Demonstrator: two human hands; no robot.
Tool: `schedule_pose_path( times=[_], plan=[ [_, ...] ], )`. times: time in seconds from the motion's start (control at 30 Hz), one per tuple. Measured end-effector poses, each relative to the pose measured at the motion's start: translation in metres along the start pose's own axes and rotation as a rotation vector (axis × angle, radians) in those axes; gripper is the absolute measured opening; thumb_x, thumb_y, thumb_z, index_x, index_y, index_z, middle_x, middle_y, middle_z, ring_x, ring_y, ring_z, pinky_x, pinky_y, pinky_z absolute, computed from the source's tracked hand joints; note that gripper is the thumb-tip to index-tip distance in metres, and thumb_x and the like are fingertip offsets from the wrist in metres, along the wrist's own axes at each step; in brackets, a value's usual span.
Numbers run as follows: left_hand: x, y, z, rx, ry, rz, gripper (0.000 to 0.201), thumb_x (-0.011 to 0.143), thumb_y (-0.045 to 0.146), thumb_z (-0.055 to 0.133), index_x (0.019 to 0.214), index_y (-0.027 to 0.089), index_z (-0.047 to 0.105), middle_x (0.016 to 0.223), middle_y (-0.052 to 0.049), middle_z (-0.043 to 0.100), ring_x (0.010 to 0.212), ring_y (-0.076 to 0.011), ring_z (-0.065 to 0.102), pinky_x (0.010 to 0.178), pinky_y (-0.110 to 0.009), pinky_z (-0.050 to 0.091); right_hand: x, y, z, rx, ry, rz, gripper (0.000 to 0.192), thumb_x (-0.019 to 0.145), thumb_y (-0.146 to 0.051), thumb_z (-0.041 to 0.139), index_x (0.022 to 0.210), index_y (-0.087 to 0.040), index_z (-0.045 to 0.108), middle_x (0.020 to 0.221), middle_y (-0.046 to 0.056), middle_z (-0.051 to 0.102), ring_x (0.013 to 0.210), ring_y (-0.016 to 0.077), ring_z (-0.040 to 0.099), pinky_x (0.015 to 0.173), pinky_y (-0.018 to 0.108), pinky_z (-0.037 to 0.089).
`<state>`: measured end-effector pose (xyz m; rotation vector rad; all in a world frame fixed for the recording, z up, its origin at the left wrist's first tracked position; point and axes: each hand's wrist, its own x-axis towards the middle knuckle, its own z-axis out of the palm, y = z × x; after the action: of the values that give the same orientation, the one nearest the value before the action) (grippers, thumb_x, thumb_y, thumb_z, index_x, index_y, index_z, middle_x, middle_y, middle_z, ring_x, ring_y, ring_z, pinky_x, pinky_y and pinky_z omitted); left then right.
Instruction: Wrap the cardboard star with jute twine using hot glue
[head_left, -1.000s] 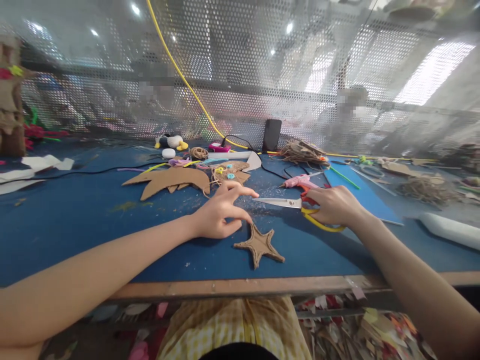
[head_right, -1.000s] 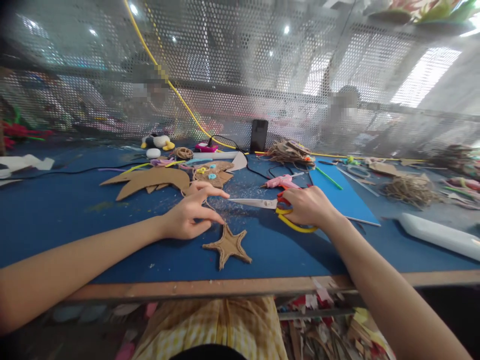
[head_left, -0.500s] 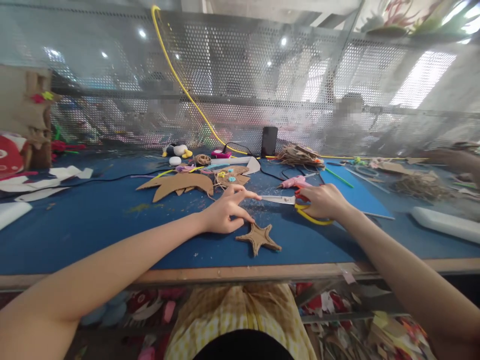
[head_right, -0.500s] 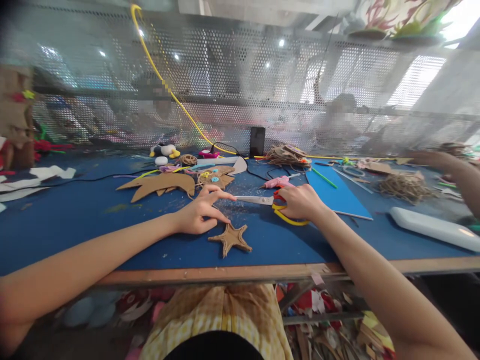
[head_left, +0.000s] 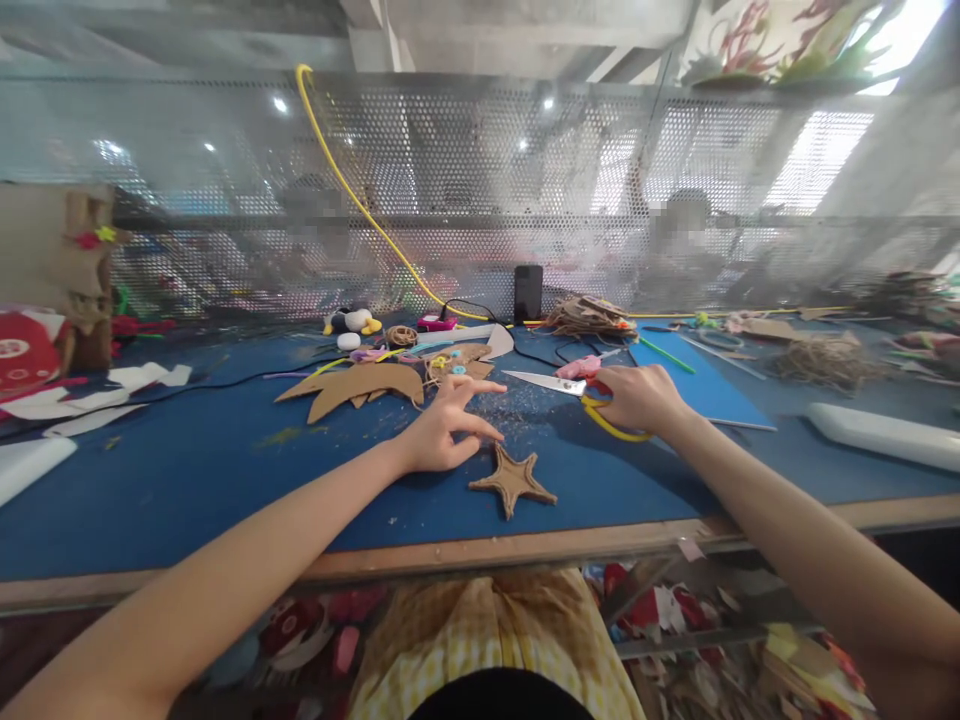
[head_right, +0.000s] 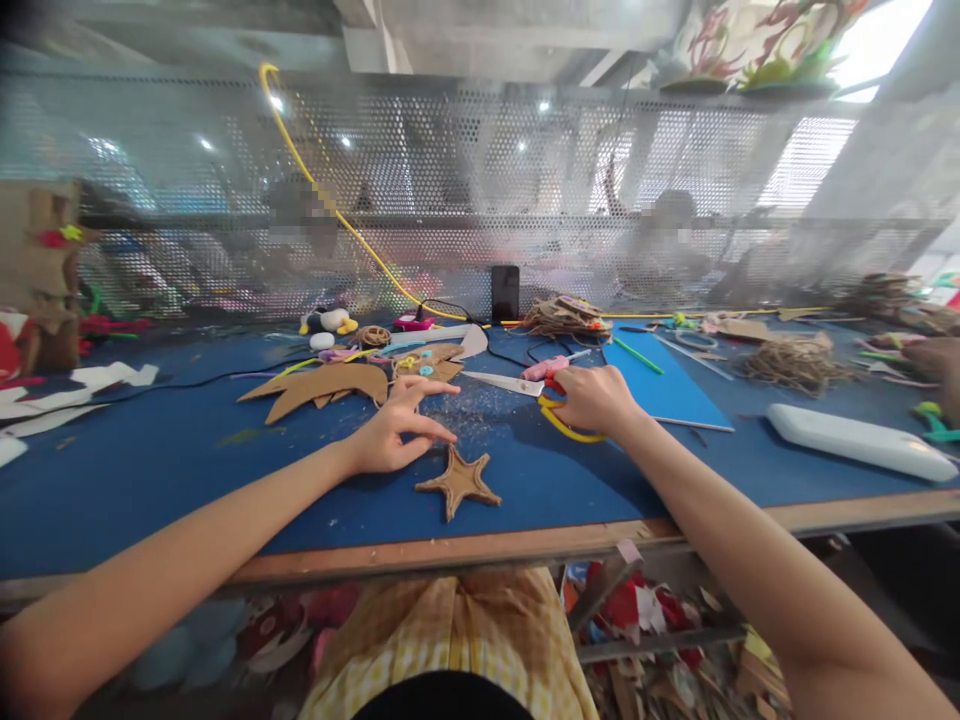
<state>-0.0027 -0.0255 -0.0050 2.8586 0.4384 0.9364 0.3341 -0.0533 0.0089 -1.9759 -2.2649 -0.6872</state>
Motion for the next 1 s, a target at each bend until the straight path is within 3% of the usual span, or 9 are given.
schedule_pose_path(
  times=[0.23, 0.37, 0.7, 1.0],
  plan=[
    [0.0, -0.002, -0.007, 0.062, -0.024, 0.003, 0.024, 0.088, 0.012, 0.057, 0.094, 0.022, 0.078, 0.14, -0.008, 0.056, 0.124, -0.0292, 0.045, 0.112, -0.053, 0.04, 0.003, 0.003, 0.007, 0.001, -0.016, -0.003, 0.04, 0.09, -0.05, 0.045, 0.102, -0.024, 0.073, 0.102, 0.007, 0.079, 0.083, 0.0234, 0.07, 0.058, 0.028, 0.033],
    [0.001, -0.002, -0.005, 0.115, -0.018, 0.011, 0.021, 0.089, 0.012, 0.058, 0.091, 0.021, 0.077, 0.138, -0.009, 0.057, 0.123, -0.0297, 0.045, 0.111, -0.053, 0.04, 0.005, 0.001, 0.017, -0.023, 0.017, -0.031, 0.041, 0.089, -0.052, 0.046, 0.1, -0.023, 0.073, 0.091, 0.007, 0.079, 0.074, 0.0227, 0.069, 0.056, 0.028, 0.029],
    [-0.001, -0.002, 0.003, 0.176, -0.041, 0.004, 0.02, 0.085, 0.01, 0.059, 0.088, 0.02, 0.077, 0.137, -0.009, 0.058, 0.123, -0.0301, 0.046, 0.11, -0.05, 0.043, 0.006, 0.006, 0.041, -0.06, 0.297, -0.084, 0.037, 0.086, -0.048, 0.052, 0.08, -0.018, 0.072, 0.08, 0.009, 0.076, 0.064, 0.0197, 0.064, 0.056, 0.03, 0.028],
    [0.002, -0.004, 0.006, 0.265, -0.044, 0.048, 0.018, 0.085, 0.012, 0.06, 0.083, 0.02, 0.076, 0.138, -0.009, 0.059, 0.125, -0.0317, 0.046, 0.108, -0.05, 0.043, 0.01, 0.009, 0.04, -0.083, 0.504, -0.175, 0.031, 0.084, -0.042, 0.055, 0.066, -0.019, 0.066, 0.062, 0.004, 0.067, 0.055, 0.0137, 0.056, 0.057, 0.029, 0.03]
  ],
)
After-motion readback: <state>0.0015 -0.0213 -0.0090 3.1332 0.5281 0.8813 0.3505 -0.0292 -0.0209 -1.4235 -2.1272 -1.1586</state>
